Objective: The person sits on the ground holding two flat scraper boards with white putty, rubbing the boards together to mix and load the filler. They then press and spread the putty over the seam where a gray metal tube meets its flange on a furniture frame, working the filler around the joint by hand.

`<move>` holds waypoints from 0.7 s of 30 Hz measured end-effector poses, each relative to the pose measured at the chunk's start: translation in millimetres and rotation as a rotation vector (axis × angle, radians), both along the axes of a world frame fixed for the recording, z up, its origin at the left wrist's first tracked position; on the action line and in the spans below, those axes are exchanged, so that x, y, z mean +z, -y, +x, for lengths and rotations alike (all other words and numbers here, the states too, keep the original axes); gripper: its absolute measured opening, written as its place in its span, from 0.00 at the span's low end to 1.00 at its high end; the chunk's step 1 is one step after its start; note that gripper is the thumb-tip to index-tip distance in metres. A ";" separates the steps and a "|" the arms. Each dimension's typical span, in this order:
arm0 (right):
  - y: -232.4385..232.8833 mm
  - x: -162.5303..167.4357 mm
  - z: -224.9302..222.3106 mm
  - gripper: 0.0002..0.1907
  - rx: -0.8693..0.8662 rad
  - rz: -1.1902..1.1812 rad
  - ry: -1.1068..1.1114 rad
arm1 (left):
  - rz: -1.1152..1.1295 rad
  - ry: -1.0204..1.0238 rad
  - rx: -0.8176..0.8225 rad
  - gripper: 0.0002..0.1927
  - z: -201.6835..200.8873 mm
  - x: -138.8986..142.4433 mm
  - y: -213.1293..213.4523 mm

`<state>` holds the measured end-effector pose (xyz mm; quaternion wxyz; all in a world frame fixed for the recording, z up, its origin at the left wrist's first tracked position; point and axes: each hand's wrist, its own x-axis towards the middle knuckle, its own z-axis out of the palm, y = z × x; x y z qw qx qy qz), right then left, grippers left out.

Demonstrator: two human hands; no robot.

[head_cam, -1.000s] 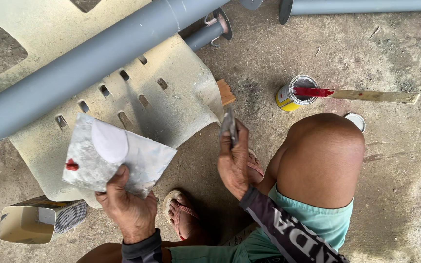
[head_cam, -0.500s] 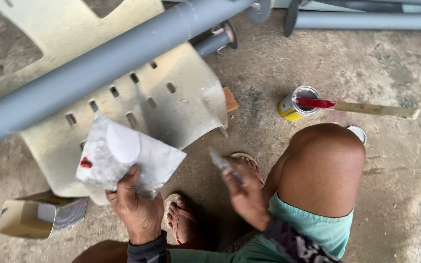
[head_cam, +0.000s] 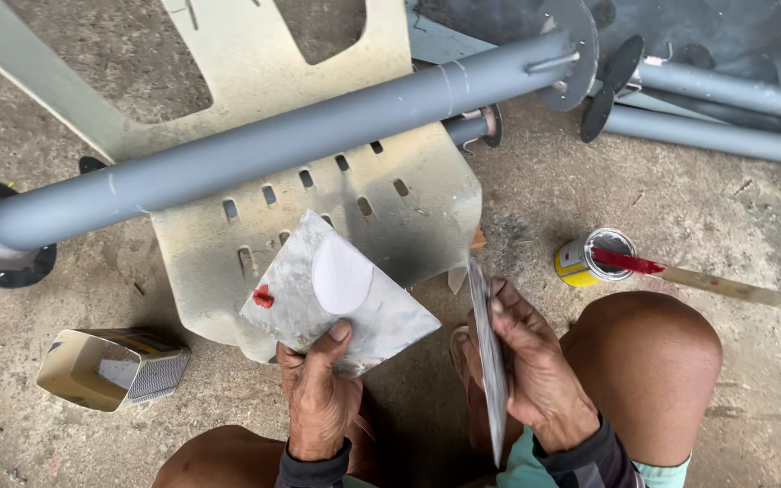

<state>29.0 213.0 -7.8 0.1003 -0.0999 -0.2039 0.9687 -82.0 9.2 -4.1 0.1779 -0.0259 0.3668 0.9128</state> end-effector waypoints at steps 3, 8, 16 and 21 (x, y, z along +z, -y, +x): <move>2.8 5.3 1.5 0.16 0.238 -0.107 -0.162 | 0.122 0.029 -0.027 0.23 0.1 -2.6 -0.1; 0.7 -6.6 0.0 0.27 0.240 0.169 0.076 | 0.227 0.043 -0.243 0.22 15.6 -6.5 -12.6; -25.6 -21.8 -4.4 0.29 0.413 0.853 0.205 | 0.300 0.175 -0.168 0.24 11.4 8.5 -3.8; -14.3 -1.0 -16.6 0.27 0.108 0.235 -0.129 | 0.301 0.121 -0.192 0.20 20.4 0.2 -11.7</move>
